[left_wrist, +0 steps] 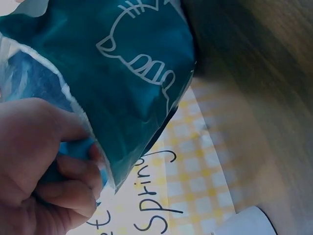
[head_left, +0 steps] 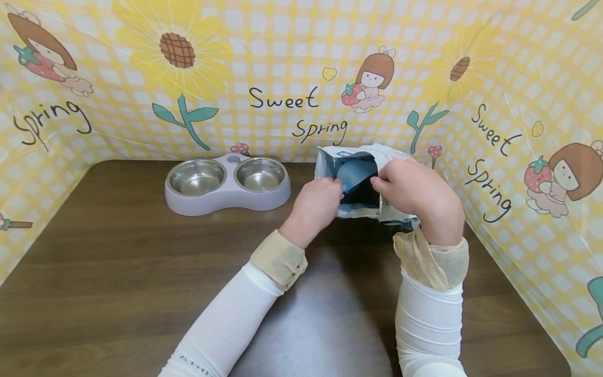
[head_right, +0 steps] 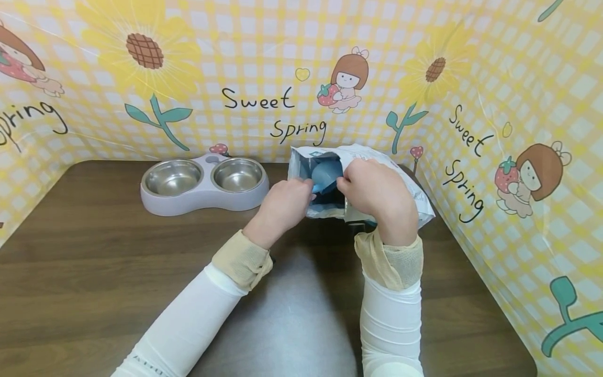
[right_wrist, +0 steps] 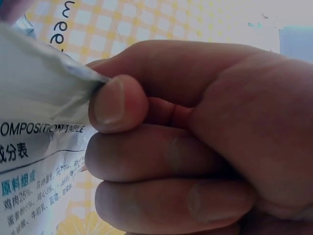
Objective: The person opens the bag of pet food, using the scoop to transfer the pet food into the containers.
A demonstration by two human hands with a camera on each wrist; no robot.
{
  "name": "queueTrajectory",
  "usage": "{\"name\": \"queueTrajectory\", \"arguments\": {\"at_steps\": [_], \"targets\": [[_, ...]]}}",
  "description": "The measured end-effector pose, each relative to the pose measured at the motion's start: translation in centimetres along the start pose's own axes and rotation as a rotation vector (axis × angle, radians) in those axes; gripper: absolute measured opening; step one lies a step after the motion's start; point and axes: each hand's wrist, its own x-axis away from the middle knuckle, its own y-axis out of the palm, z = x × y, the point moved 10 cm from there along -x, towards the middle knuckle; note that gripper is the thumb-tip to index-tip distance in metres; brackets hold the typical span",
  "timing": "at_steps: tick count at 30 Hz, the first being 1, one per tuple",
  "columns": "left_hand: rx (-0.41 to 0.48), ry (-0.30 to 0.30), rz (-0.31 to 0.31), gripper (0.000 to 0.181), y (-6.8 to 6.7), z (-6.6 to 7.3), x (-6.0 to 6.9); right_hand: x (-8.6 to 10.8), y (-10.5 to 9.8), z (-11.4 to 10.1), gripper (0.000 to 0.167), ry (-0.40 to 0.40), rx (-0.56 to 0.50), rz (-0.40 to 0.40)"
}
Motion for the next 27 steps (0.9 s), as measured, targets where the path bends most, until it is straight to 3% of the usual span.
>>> {"name": "queueTrajectory", "arguments": {"at_steps": [4,8,15,18,24,27], "targets": [[-0.067,0.034,0.037,0.018,0.1,0.7,0.0,0.0,0.0,0.1,0.047,-0.001,0.0,0.0],[-0.082,0.051,0.019,0.018,0.6,1.1,-0.1,0.0,-0.1,0.0,0.047,-0.013,0.004,0.01],[0.056,-0.009,-0.1,0.024,1.7,0.7,-0.4,-0.1,0.1,0.1,0.045,-0.002,-0.009,-0.012],[0.107,-0.042,-0.118,0.024,1.8,0.3,-0.5,-0.1,0.1,0.1,0.045,-0.004,-0.01,-0.015],[0.124,0.002,-0.137,0.025,2.1,0.4,-0.7,-0.2,0.0,0.1,0.046,-0.014,-0.025,-0.009],[0.186,0.004,-0.153,0.023,2.4,0.2,-0.9,-0.1,0.0,0.1,0.046,-0.025,-0.033,-0.011]]}}
